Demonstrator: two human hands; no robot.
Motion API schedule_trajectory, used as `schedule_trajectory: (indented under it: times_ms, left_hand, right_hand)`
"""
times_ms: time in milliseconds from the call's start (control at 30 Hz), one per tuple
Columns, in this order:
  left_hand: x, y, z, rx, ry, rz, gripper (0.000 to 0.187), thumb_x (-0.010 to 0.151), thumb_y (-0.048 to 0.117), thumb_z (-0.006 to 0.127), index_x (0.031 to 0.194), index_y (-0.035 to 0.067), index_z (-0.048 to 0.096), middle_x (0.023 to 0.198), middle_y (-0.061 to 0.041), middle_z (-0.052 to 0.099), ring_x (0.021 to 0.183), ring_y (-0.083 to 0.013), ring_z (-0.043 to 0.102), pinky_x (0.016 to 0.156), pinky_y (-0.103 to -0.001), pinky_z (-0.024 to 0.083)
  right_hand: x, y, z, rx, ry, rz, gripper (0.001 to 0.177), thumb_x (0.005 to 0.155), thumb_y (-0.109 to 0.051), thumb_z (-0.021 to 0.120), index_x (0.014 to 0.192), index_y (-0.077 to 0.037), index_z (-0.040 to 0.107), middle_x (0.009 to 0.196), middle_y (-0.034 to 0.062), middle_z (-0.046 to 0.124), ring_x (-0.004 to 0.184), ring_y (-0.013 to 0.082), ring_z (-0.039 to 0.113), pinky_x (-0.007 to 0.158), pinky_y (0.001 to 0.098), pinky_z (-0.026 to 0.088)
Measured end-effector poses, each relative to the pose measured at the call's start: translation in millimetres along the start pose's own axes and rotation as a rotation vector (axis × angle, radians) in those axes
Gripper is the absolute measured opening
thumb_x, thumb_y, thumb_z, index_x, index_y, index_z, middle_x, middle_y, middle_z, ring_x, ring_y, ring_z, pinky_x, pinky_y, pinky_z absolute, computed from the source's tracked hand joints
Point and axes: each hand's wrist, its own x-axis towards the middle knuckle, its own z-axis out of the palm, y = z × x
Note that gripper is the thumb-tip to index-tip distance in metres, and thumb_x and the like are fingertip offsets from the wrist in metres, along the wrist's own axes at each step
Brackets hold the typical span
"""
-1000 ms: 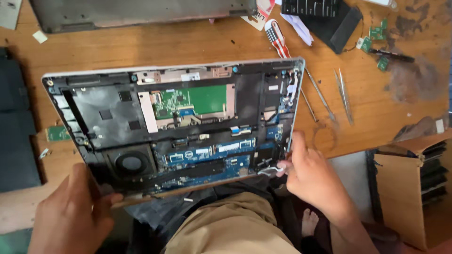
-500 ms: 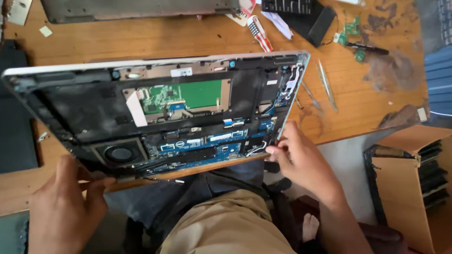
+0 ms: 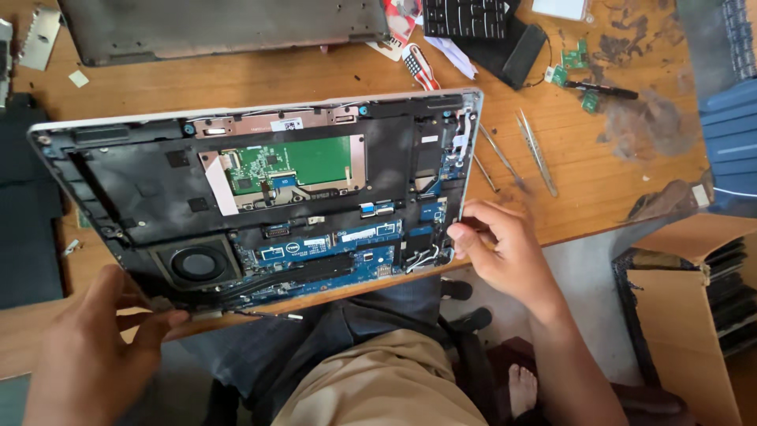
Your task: The person disassembles a laptop by removing screws and detaching internal components. They use a screwdriver to loosen screws around the chassis and carefully lift parts to expose the motherboard and cooling system.
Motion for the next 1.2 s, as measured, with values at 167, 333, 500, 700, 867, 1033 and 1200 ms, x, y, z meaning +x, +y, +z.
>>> schedule_trajectory:
  times_ms: [167, 333, 500, 700, 867, 1033, 1200]
  left_hand:
    - [10, 6, -9, 0.116, -0.140, -0.035, 0.036, 0.079, 0.016, 0.084, 0.098, 0.001, 0.058, 0.090, -0.013, 0.075, 0.091, -0.0257, 0.079, 0.070, -0.039, 0.062]
    - [21, 22, -17, 0.242, -0.315, -0.149, 0.034, 0.084, 0.022, 0.082, 0.102, 0.004, 0.060, 0.091, -0.013, 0.076, 0.090, -0.0246, 0.080, 0.071, -0.038, 0.062]
    - [24, 28, -24, 0.263, -0.321, -0.112, 0.035, 0.086, 0.030, 0.080, 0.098, 0.003, 0.063, 0.082, -0.013, 0.076, 0.079, -0.0277, 0.079, 0.068, -0.039, 0.061]
    - [36, 32, -27, 0.568, -0.380, 0.002, 0.039, 0.088, 0.050, 0.074, 0.089, 0.012, 0.066, 0.070, -0.008, 0.077, 0.071, -0.0266, 0.076, 0.067, -0.040, 0.057]
    - [42, 39, -36, 0.627, -0.348, 0.022, 0.043, 0.083, 0.058, 0.075, 0.085, 0.015, 0.068, 0.071, -0.003, 0.076, 0.074, -0.0238, 0.075, 0.066, -0.038, 0.058]
    - [36, 60, -43, 0.550, 0.027, 0.188, 0.042, 0.087, 0.055, 0.074, 0.093, 0.014, 0.070, 0.088, -0.001, 0.074, 0.075, -0.0216, 0.074, 0.064, -0.035, 0.057]
    - [64, 82, -36, 0.379, 0.263, 0.593, 0.052, 0.084, 0.045, 0.076, 0.118, 0.005, 0.068, 0.118, -0.012, 0.069, 0.112, -0.0313, 0.066, 0.091, -0.042, 0.052]
  right_hand:
    - [9, -9, 0, -0.177, -0.005, 0.063, 0.015, 0.098, -0.012, 0.066, 0.095, 0.003, 0.066, 0.074, 0.0028, 0.065, 0.066, 0.0076, 0.064, 0.060, 0.0244, 0.052]
    - [24, -23, 0, -0.529, -0.007, 0.009, 0.017, 0.092, -0.017, 0.070, 0.094, -0.001, 0.068, 0.073, 0.0113, 0.065, 0.059, 0.0229, 0.061, 0.056, 0.0360, 0.048]
    - [29, -36, -2, -0.724, -0.063, -0.175, 0.020, 0.094, -0.022, 0.067, 0.090, -0.003, 0.065, 0.083, 0.0162, 0.066, 0.074, 0.0382, 0.065, 0.065, 0.0449, 0.050]
    - [38, -47, -5, -0.836, -0.147, -0.199, 0.021, 0.095, -0.025, 0.066, 0.090, -0.005, 0.066, 0.085, 0.0147, 0.068, 0.079, 0.0399, 0.066, 0.067, 0.0480, 0.050]
    - [25, -48, 0, -0.740, -0.020, -0.139, 0.018, 0.091, -0.024, 0.073, 0.091, -0.006, 0.068, 0.083, 0.0099, 0.069, 0.072, 0.0289, 0.067, 0.065, 0.0388, 0.052]
    - [2, -46, 4, -0.408, -0.045, 0.288, 0.028, 0.081, -0.019, 0.078, 0.104, -0.006, 0.069, 0.077, 0.0028, 0.071, 0.065, 0.0109, 0.064, 0.059, 0.0267, 0.054]
    - [-4, -32, 4, -0.456, -0.081, 0.207, 0.025, 0.083, -0.020, 0.078, 0.098, -0.002, 0.069, 0.077, 0.0029, 0.069, 0.065, 0.0113, 0.064, 0.059, 0.0277, 0.053]
